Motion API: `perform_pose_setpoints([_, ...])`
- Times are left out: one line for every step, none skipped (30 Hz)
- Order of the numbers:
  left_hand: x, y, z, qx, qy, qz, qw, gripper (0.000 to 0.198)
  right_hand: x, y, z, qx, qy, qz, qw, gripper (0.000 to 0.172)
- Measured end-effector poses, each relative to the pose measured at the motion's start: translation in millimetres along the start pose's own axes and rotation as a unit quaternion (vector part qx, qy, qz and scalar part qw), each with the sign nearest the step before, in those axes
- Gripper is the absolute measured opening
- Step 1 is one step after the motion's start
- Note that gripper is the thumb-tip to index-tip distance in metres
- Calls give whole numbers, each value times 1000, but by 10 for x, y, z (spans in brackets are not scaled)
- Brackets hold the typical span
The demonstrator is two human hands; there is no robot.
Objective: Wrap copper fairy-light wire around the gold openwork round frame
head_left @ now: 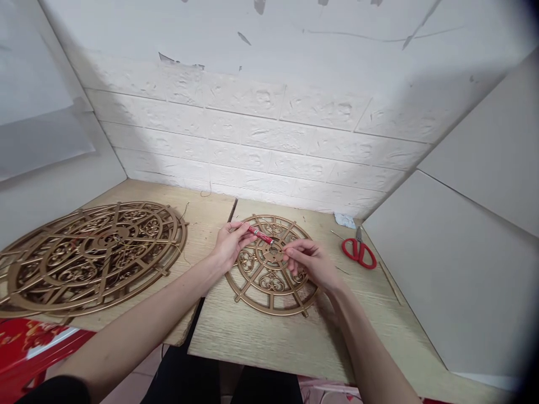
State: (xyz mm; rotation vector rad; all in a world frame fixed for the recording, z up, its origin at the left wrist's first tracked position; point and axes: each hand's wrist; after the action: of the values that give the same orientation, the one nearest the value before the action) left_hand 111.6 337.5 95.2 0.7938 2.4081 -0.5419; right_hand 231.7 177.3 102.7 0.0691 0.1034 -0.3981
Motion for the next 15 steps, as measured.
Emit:
perform_pose_setpoints([-4, -7, 2, 0, 3, 2, 1000, 10, -29, 18, -37, 5, -9, 6, 1000, 15])
perform_pose_setpoints([-8, -12, 4, 0, 6, 2, 1000, 10, -50, 34, -69, 11, -16, 5, 1000, 15])
perform_pose_setpoints([-12, -15, 6, 0, 8, 2, 1000, 11, -65, 45, -94, 15, -20, 0, 1000, 14])
perform_pose_setpoints([-15, -17, 10, 0, 11, 2, 1000, 11, -76, 52, -111, 18, -20, -6, 1000, 14])
perform_pose_setpoints([-17, -18, 13, 1, 12, 2, 1000, 11, -84, 54, -120, 20, -19, -13, 1000, 14])
perform_pose_setpoints([-20, -18, 16, 2, 13, 2, 1000, 12, -90, 53, -123, 20, -18, -18, 999, 14])
perform_pose_setpoints([-22, -18, 19, 4, 13, 2, 1000, 12, -95, 50, -120, 20, -19, -22, 999, 14])
perform_pose_setpoints([-23, -18, 20, 5, 13, 1, 1000, 12, -100, 46, -115, 21, -21, -23, 999, 15])
perform_pose_setpoints([-25, -18, 21, 6, 11, 0, 1000, 12, -105, 42, -109, 20, -24, -23, 999, 16])
perform_pose_setpoints([-25, -18, 22, 6, 10, -1, 1000, 12, -110, 39, -103, 20, -28, -22, 999, 16])
perform_pose_setpoints([-25, -18, 22, 7, 9, 0, 1000, 12, -114, 38, -99, 20, -32, -20, 999, 17])
perform_pose_setpoints([-24, -18, 23, 7, 10, 2, 1000, 12, -119, 38, -96, 19, -35, -20, 999, 18])
perform_pose_setpoints([-23, -18, 24, 8, 11, 5, 1000, 11, -123, 39, -96, 18, -38, -19, 999, 18])
perform_pose_setpoints([-21, -19, 26, 9, 14, 9, 1000, 11, -126, 41, -98, 17, -41, -19, 999, 19])
perform_pose_setpoints([-20, -21, 28, 10, 17, 12, 1000, 11, -128, 43, -101, 16, -45, -20, 999, 19])
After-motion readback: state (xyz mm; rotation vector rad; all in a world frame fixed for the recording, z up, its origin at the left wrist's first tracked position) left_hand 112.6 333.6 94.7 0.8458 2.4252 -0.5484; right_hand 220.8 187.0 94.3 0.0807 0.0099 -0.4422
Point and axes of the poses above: each hand's wrist, its own y-axis towards the middle knuckle, its own x-axis out of the back of the hand, z = x × y, and after that the axes turned 1 degree about z, right-handed
